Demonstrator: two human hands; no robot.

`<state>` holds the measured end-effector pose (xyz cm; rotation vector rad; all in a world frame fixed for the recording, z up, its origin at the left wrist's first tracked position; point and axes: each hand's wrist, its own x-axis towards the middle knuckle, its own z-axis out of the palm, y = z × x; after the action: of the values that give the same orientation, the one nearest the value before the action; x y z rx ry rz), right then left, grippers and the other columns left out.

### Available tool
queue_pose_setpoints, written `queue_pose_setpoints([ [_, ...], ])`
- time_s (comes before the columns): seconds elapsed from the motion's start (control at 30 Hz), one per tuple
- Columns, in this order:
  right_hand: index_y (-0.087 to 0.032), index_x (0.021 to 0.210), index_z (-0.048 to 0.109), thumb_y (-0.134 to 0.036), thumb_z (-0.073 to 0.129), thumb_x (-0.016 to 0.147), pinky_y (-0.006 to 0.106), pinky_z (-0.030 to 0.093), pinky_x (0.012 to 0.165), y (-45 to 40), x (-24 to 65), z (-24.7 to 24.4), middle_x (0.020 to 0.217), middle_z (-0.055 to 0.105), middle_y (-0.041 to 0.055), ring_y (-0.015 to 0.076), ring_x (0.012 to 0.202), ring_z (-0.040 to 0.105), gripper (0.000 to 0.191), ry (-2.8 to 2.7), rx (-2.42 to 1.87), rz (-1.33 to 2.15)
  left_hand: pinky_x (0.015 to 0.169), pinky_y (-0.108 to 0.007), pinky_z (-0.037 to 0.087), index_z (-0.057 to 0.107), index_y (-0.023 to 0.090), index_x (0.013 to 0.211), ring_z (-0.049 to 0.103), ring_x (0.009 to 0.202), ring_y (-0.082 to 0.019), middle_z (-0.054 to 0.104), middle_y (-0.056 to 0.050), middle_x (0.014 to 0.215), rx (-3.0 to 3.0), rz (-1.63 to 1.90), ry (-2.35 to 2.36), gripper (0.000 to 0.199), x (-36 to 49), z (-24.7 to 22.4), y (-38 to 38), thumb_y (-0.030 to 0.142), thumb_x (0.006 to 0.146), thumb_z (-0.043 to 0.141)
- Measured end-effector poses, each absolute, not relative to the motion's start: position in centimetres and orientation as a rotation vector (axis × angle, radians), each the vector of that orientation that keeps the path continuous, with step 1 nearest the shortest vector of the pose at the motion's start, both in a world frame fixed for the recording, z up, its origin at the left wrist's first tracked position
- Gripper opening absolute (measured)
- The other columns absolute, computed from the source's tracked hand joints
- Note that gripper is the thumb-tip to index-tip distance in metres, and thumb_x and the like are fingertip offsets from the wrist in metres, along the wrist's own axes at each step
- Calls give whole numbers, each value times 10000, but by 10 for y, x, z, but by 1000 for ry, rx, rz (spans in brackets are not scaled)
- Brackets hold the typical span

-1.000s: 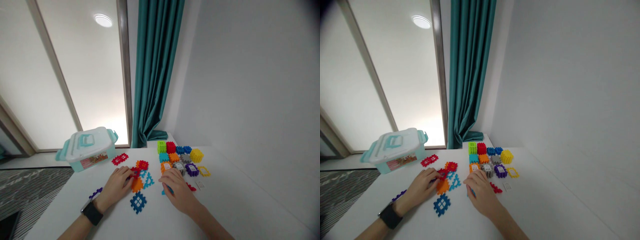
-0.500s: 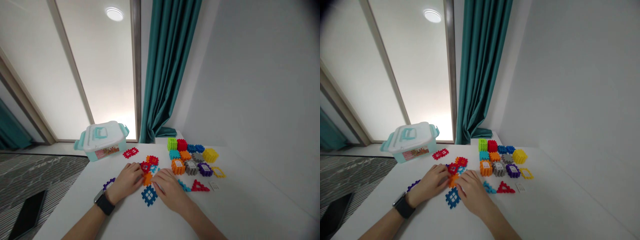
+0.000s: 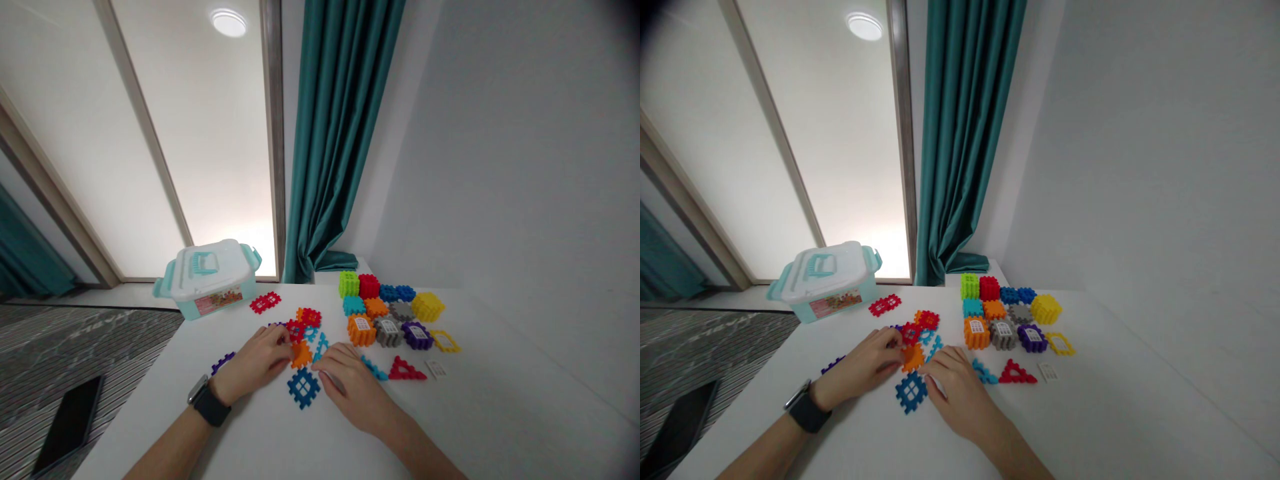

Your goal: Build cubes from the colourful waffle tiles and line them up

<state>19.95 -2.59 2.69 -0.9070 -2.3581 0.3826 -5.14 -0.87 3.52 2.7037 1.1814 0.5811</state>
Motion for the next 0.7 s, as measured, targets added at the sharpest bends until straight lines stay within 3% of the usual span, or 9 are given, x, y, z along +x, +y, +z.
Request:
queue_pose_setpoints([
  [0.4,-217,983,673,-127,507,970,397,458,869,-25,200,27,927,667,50,228,928,583,189,-2362,-921,390,889,-335,470,705,225,904,564,1083,-241,599,-65,1129,2675,590,1179,123,-46,35,-10,106,878,684],
  [0.7,-230,1006,675,-116,517,961,395,482,868,-23,203,25,937,676,43,222,931,610,200,-2329,-906,398,957,-376,483,678,200,918,544,1119,-252,577,-91,1183,2613,695,1142,121,-48,38,-12,126,935,584],
])
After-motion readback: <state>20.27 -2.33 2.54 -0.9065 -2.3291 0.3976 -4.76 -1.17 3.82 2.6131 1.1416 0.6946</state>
